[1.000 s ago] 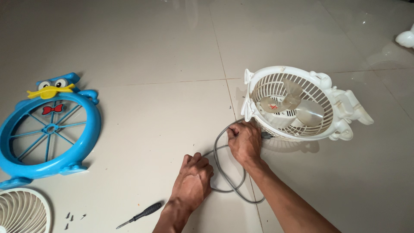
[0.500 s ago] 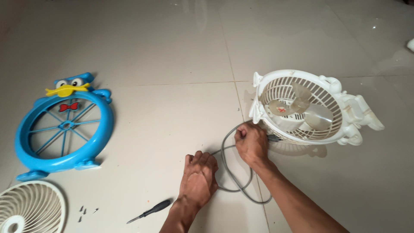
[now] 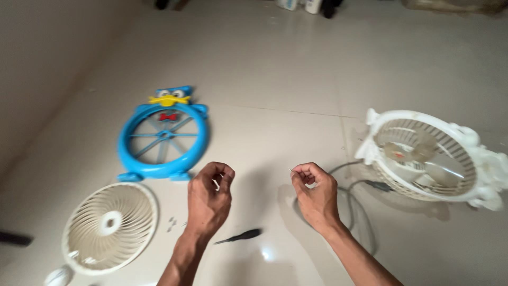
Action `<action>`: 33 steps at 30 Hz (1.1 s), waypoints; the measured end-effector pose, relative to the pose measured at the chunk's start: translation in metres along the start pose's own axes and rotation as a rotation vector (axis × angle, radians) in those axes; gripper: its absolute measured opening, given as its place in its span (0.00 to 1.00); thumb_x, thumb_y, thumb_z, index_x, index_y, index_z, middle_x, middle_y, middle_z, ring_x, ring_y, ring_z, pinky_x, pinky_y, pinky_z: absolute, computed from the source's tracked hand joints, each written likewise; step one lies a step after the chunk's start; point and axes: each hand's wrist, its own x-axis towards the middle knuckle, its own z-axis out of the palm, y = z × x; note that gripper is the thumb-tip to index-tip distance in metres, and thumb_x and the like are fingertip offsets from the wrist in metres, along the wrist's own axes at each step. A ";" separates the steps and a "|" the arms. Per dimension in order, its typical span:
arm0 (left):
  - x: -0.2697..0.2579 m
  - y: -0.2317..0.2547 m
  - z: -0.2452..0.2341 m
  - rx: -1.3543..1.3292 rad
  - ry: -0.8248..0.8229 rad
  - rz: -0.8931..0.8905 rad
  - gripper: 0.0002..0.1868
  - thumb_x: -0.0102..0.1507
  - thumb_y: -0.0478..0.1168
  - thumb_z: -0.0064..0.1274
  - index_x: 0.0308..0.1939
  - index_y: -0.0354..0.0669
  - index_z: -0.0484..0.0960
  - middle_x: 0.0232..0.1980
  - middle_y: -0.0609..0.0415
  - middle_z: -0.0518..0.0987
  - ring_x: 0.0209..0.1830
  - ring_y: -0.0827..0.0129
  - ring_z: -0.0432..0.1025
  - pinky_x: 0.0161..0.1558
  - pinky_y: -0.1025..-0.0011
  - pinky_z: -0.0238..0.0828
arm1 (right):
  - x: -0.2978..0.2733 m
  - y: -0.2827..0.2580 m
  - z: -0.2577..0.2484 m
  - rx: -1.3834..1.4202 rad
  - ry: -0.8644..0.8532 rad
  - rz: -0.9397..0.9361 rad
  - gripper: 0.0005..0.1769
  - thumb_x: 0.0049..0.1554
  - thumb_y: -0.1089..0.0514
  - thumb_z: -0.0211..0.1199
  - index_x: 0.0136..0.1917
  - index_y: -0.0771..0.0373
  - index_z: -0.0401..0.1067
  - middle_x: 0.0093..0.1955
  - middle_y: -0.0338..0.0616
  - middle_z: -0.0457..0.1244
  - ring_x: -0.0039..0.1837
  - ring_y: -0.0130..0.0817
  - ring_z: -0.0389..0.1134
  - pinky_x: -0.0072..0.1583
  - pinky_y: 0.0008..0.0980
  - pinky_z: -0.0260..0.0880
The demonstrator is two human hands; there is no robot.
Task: The person uses a screwdriver to remove screws from the front grille of a small electric fan. They then detach the front grille and remove the fan blade from the motor shaft, placing the components on the floor.
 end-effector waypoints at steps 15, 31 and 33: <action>-0.046 -0.100 -0.141 0.253 0.100 -0.208 0.09 0.59 0.37 0.55 0.37 0.38 0.88 0.27 0.42 0.82 0.26 0.55 0.77 0.36 0.59 0.73 | -0.084 -0.077 0.139 -0.004 -0.262 -0.114 0.01 0.54 0.65 0.65 0.41 0.64 0.74 0.33 0.37 0.67 0.39 0.28 0.64 0.46 0.31 0.67; -0.069 -0.144 -0.117 0.447 -0.006 -0.050 0.07 0.59 0.37 0.54 0.31 0.40 0.87 0.37 0.51 0.84 0.46 0.55 0.73 0.57 0.55 0.60 | -0.111 -0.045 0.194 -0.285 -0.408 -0.492 0.01 0.53 0.64 0.67 0.40 0.60 0.76 0.33 0.38 0.60 0.42 0.36 0.63 0.53 0.39 0.61; -0.068 -0.144 -0.114 0.467 -0.034 -0.088 0.07 0.60 0.38 0.54 0.31 0.41 0.86 0.37 0.52 0.84 0.47 0.55 0.72 0.57 0.54 0.59 | -0.109 -0.043 0.194 -0.305 -0.423 -0.524 0.01 0.53 0.64 0.66 0.40 0.60 0.76 0.34 0.38 0.60 0.43 0.36 0.63 0.53 0.39 0.61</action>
